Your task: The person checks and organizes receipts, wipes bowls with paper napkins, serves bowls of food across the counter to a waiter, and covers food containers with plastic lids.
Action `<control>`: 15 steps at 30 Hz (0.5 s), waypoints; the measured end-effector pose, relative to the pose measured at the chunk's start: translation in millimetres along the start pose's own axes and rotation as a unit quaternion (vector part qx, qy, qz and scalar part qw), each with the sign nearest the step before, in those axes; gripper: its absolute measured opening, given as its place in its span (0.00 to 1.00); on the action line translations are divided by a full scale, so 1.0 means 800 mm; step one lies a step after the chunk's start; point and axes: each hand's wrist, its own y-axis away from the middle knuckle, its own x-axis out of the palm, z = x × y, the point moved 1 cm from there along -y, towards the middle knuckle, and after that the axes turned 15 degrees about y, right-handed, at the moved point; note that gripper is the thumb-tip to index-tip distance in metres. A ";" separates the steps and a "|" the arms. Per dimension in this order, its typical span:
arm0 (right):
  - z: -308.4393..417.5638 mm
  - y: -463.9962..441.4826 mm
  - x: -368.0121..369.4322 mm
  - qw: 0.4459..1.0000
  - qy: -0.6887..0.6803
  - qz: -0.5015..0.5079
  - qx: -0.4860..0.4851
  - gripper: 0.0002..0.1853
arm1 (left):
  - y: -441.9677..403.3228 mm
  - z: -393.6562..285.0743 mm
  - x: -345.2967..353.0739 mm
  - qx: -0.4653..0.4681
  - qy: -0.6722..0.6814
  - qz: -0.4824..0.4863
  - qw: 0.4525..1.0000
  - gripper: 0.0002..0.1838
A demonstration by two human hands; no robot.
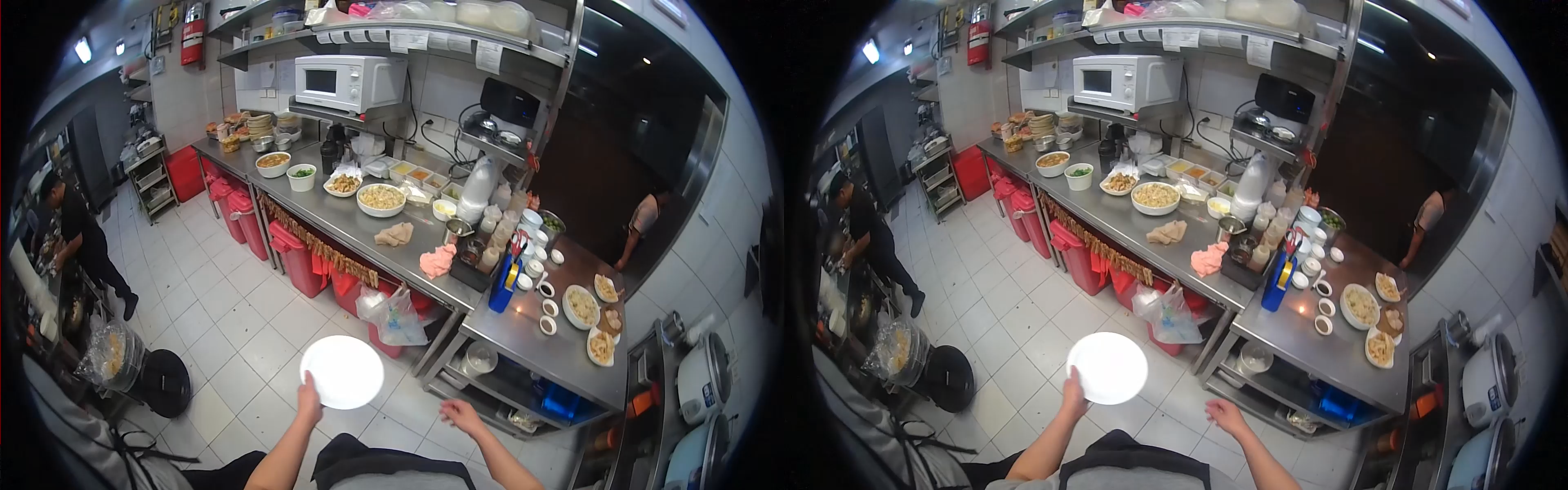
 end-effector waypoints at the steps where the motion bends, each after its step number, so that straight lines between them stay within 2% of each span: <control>1: 0.030 -0.038 -0.010 0.997 0.056 0.001 -0.052 0.16 | -0.009 -0.018 0.001 0.011 0.006 -0.022 1.000 0.36; 5: 0.157 -0.198 -0.024 0.938 0.220 -0.049 -0.263 0.18 | -0.067 -0.077 0.020 0.071 0.079 0.014 0.994 0.37; 7: 0.219 -0.280 -0.021 0.921 0.268 -0.039 -0.280 0.19 | -0.116 -0.105 0.031 0.084 0.082 0.011 0.993 0.37; 10: 0.291 -0.388 -0.009 0.866 0.372 -0.191 -0.275 0.21 | -0.198 -0.141 0.064 0.078 0.037 0.023 0.996 0.36; 11: 0.313 -0.416 -0.009 0.876 0.402 -0.184 -0.194 0.23 | -0.228 -0.152 0.083 0.066 0.030 0.041 0.997 0.36; 13: 0.352 -0.462 -0.012 0.854 0.456 -0.220 -0.117 0.24 | -0.278 -0.174 0.113 0.041 0.012 0.066 0.997 0.35; 15: 0.357 -0.502 -0.018 0.818 0.484 -0.291 -0.105 0.23 | -0.319 -0.197 0.152 0.016 0.006 0.059 0.998 0.35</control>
